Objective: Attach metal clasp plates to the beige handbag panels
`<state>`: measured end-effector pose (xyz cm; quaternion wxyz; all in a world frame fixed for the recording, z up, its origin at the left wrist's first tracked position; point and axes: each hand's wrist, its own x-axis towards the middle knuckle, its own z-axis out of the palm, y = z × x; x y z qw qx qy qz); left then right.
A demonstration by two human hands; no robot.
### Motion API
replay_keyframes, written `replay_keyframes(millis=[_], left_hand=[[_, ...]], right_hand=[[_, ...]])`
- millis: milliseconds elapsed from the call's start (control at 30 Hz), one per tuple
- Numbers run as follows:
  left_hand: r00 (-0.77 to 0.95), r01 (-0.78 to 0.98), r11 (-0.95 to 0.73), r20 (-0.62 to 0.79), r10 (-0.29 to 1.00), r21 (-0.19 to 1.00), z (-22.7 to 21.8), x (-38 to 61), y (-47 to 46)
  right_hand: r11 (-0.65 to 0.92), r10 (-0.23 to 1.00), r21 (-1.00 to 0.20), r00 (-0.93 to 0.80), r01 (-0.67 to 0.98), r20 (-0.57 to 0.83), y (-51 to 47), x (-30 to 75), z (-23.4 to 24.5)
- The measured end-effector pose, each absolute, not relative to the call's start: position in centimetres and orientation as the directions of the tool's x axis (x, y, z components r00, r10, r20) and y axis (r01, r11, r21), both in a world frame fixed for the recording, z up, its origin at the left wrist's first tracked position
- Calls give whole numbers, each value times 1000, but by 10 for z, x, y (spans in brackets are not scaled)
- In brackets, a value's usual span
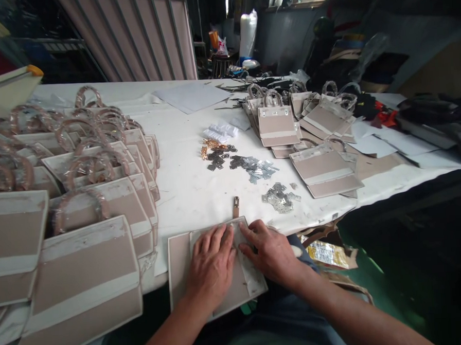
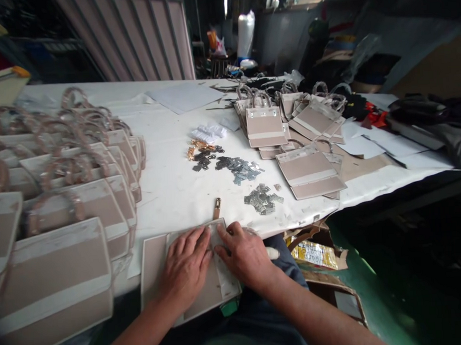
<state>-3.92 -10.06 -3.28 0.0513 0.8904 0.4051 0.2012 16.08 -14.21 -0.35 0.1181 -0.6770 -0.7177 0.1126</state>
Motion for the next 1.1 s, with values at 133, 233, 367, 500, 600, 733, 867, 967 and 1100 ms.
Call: replay_keyframes(millis=[133,233,367,500,600,733,867,967,1100], left_hand=[[600,704,-676,326,730,218,-33,-39,-101],[601,700,-680,335,726,217,-31,-40,-101],[600,697,-673,312,737,247,-29,-42,-103],[590,697,-658,293,752,286,-29,-41,-104],[572,705,-641,291,767,304,-29,-40,-105],[572,703,-639,287,768,312,-30,-40,-107],[566,707,-631,280,776,320,-31,-40,-109],[562,710,-624,272,781,326,-31,-40,-109],[569,706,-629,269,778,325,-29,-39,-109]], right_hand=[[72,997,-294,-72,953,12,-143,158,2],[99,995,-333,-105,938,0,-141,165,9],[20,998,-421,10,907,69,-127,202,19],[-191,975,-234,211,953,65,-99,251,15],[-237,971,-173,240,956,-6,-86,270,5],[-258,964,-202,267,945,17,-81,275,-3],[-251,965,-255,261,934,7,-76,281,-1],[-281,956,-329,293,902,-14,-76,286,8],[-229,966,-535,259,813,-19,-97,269,32]])
